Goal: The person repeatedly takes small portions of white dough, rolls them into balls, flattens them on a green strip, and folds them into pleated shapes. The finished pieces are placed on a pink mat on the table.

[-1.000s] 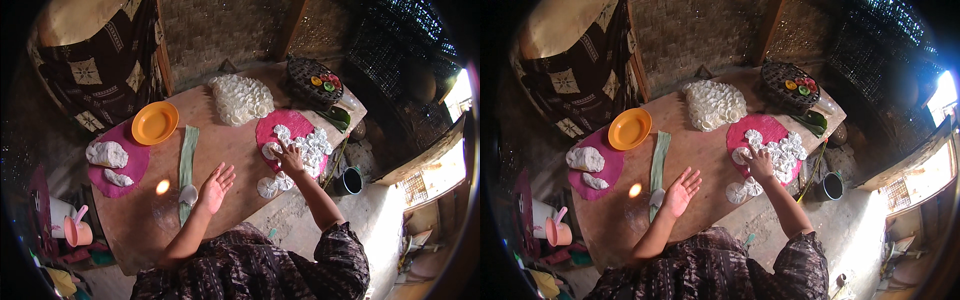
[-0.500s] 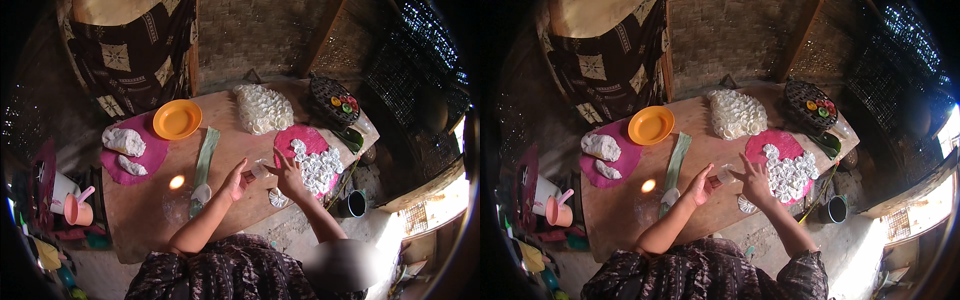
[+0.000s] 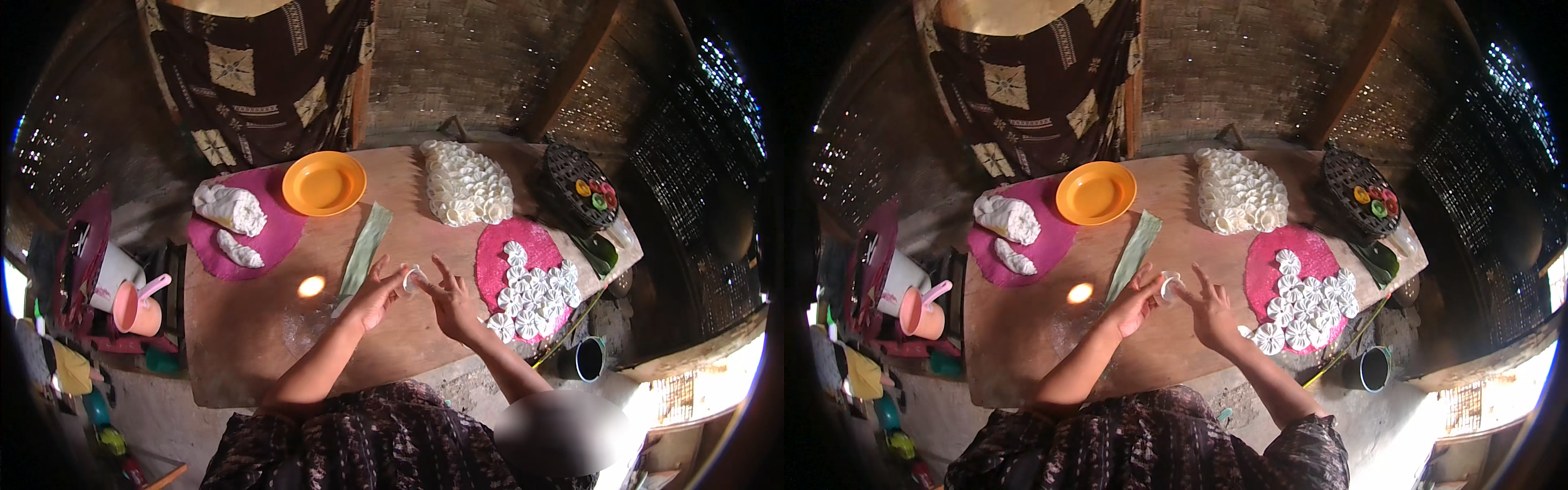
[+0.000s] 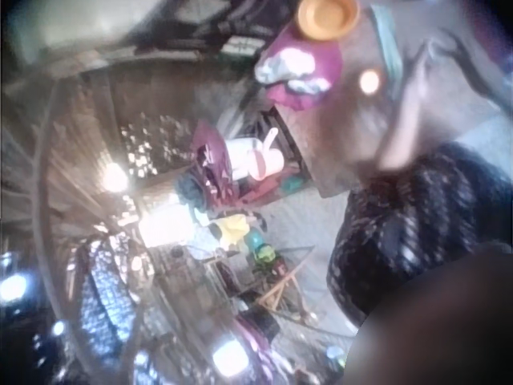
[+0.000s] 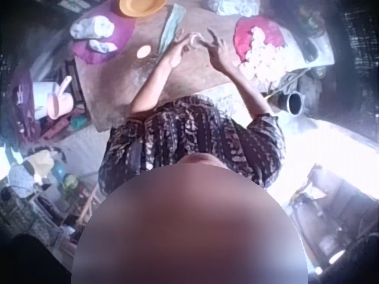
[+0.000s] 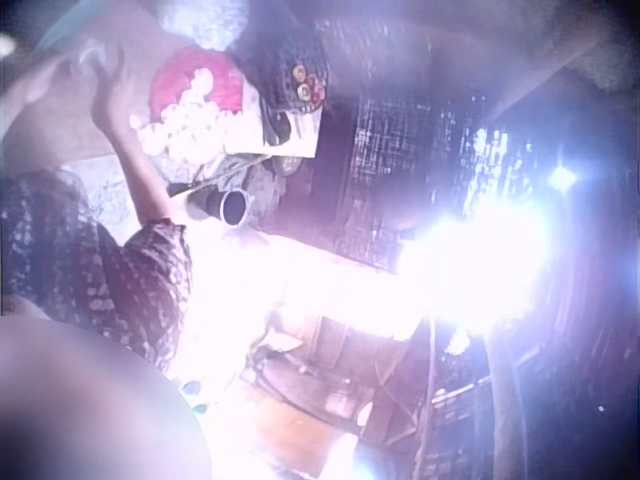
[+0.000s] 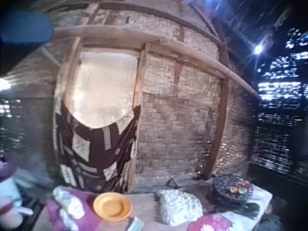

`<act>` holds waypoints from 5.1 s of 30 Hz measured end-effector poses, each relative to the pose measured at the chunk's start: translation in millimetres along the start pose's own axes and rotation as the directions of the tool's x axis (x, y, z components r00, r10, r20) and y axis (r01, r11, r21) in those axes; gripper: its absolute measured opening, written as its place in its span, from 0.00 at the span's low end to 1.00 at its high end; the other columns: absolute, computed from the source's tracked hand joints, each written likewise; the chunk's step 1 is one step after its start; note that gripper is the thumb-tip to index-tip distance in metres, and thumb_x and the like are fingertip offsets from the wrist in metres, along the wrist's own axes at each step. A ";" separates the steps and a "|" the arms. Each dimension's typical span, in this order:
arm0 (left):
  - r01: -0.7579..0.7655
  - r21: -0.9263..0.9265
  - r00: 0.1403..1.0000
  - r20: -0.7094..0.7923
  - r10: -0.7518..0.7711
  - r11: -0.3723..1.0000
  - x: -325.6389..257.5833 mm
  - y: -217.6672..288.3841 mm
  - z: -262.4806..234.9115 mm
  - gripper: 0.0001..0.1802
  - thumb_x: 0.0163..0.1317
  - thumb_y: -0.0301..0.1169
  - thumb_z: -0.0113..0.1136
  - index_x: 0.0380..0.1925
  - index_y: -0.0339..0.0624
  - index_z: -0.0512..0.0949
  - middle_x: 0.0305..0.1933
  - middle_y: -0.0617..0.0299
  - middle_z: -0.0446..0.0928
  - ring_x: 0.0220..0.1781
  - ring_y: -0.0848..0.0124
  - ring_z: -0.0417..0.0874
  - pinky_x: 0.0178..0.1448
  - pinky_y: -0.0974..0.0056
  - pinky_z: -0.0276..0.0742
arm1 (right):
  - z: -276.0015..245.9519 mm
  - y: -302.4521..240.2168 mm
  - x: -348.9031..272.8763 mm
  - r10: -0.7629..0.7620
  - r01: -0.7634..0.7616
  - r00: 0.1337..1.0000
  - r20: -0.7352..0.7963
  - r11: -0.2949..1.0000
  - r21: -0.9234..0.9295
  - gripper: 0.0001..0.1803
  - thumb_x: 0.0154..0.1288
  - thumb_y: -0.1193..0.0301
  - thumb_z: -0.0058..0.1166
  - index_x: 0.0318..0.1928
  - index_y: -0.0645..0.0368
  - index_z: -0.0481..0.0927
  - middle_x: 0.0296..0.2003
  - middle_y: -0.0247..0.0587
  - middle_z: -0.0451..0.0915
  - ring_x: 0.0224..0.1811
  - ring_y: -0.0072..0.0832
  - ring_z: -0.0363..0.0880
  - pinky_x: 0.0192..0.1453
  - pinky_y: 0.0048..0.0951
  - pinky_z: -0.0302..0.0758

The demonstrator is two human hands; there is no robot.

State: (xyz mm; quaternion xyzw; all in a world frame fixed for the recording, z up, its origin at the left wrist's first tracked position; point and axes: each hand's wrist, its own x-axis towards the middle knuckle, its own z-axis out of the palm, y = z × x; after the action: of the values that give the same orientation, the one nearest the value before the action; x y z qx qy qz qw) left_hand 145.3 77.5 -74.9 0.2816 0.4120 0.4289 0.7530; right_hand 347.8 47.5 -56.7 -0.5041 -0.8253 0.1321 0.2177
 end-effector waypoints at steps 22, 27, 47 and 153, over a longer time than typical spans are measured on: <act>-0.412 0.731 0.713 -0.113 0.692 0.544 26.5 -6.3 -30.7 0.46 0.51 0.14 0.65 0.70 0.42 0.56 0.50 0.52 0.77 0.47 0.68 0.83 0.48 0.65 0.79 | 32.8 0.1 105.9 0.076 -0.197 0.974 0.215 0.758 0.622 0.40 0.58 0.80 0.62 0.68 0.58 0.56 0.39 0.44 0.79 0.37 0.27 0.80 0.41 0.27 0.77; -0.439 0.683 0.726 -0.113 0.678 0.584 46.5 3.1 -26.9 0.50 0.52 0.16 0.67 0.73 0.45 0.51 0.63 0.48 0.68 0.60 0.64 0.77 0.53 0.66 0.79 | 36.4 29.4 144.8 0.047 -0.189 0.957 0.288 0.851 0.489 0.38 0.58 0.80 0.58 0.67 0.58 0.57 0.37 0.49 0.79 0.35 0.33 0.81 0.39 0.33 0.78; -0.366 0.520 0.675 -0.422 0.605 0.772 -32.8 31.9 -110.9 0.40 0.59 0.23 0.62 0.71 0.45 0.57 0.61 0.48 0.72 0.53 0.63 0.79 0.61 0.56 0.75 | 24.1 281.8 451.6 0.419 -0.398 0.889 0.186 0.907 -0.140 0.48 0.42 0.73 0.64 0.68 0.57 0.59 0.50 0.70 0.76 0.51 0.60 0.79 0.54 0.47 0.78; -0.340 0.330 0.940 0.083 0.332 0.881 -48.2 15.2 -54.3 0.07 0.62 0.25 0.64 0.40 0.38 0.80 0.38 0.66 0.82 0.39 0.80 0.81 0.48 0.71 0.77 | 55.5 -63.1 47.2 0.357 -0.294 0.934 -0.010 0.784 0.546 0.21 0.74 0.53 0.45 0.45 0.60 0.71 0.25 0.54 0.79 0.31 0.51 0.81 0.43 0.50 0.73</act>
State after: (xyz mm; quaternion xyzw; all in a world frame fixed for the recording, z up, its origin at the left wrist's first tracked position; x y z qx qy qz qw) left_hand 78.1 46.2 -72.1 0.4792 0.4157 0.4721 0.6121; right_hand 252.8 60.7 -66.7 -0.5644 -0.6419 0.3642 0.3698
